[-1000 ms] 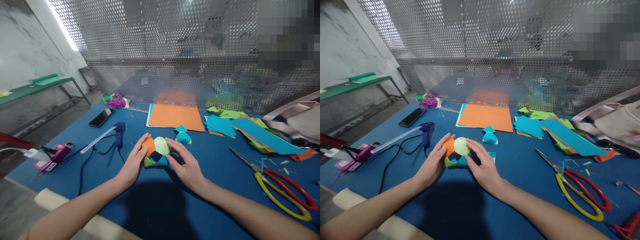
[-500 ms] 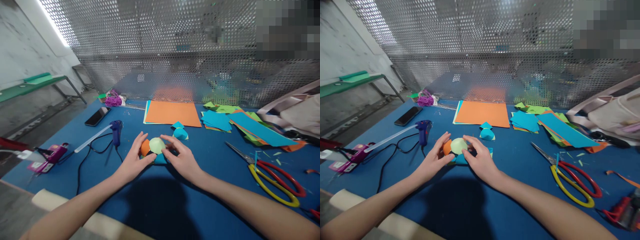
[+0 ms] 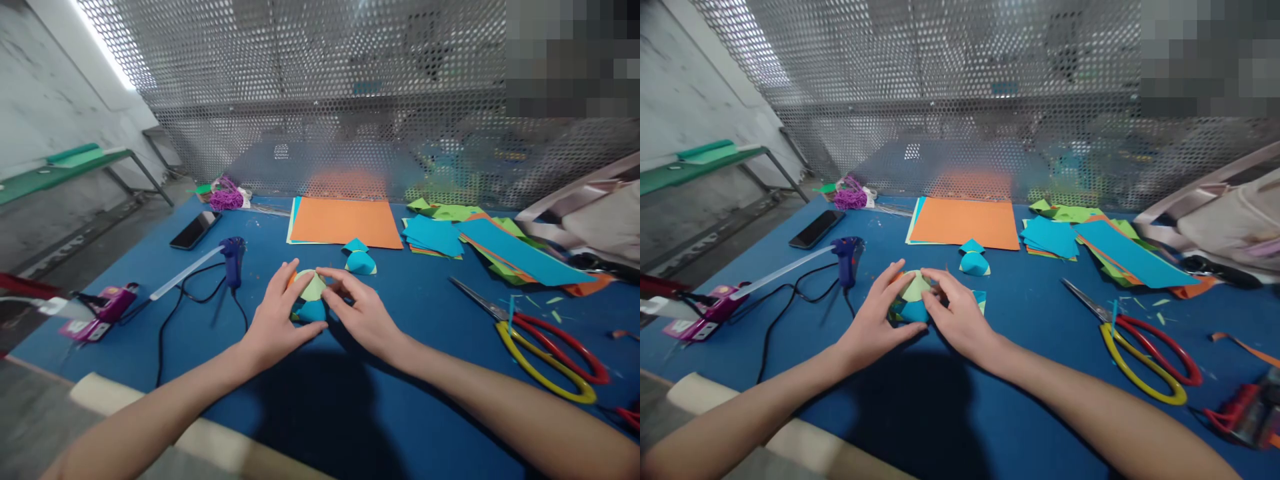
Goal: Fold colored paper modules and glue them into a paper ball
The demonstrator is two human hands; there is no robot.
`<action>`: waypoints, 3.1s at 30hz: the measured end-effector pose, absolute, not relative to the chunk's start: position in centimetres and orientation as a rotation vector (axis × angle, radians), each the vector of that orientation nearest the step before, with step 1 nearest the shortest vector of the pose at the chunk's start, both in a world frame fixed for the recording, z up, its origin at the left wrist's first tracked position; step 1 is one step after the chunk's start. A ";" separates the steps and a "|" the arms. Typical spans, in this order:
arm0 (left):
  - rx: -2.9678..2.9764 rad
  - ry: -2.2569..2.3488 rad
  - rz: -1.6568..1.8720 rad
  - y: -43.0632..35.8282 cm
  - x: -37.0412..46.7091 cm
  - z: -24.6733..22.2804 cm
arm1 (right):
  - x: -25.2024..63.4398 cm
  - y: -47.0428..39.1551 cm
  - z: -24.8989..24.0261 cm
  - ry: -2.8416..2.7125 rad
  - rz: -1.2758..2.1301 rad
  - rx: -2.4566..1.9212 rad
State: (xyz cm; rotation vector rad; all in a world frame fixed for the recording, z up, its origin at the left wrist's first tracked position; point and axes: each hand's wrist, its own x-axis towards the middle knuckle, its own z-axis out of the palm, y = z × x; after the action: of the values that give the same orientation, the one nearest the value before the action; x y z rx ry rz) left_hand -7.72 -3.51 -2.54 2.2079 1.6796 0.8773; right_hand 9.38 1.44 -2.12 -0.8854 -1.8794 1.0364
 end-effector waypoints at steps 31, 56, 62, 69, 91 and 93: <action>1.199 1.229 1.314 -2.1 -9.6 -0.5 | 15.3 5.6 1.4 -2.216 0.540 -0.993; 0.460 0.767 1.175 -1.6 -8.6 1.3 | 15.0 11.5 -5.0 -2.345 0.457 -1.075; 0.375 0.674 1.161 -1.8 -8.5 0.8 | 16.3 10.7 -2.8 -2.354 0.403 -1.141; 0.329 0.767 1.151 -1.2 -8.5 0.5 | 17.5 8.1 -1.6 -2.609 0.476 -0.994; 0.380 0.963 1.395 -0.5 -6.3 -0.1 | 10.1 11.7 -1.6 -2.503 0.216 -1.638; 0.439 0.969 1.456 -0.7 -6.4 -0.3 | 10.1 11.9 -1.9 -2.522 0.252 -1.614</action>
State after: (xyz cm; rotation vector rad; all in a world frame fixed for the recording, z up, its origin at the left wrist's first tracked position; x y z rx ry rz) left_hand -6.42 -0.73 -0.32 0.4394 0.9685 1.4556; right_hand 10.14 11.93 -1.87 -1.6139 -2.5223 0.2516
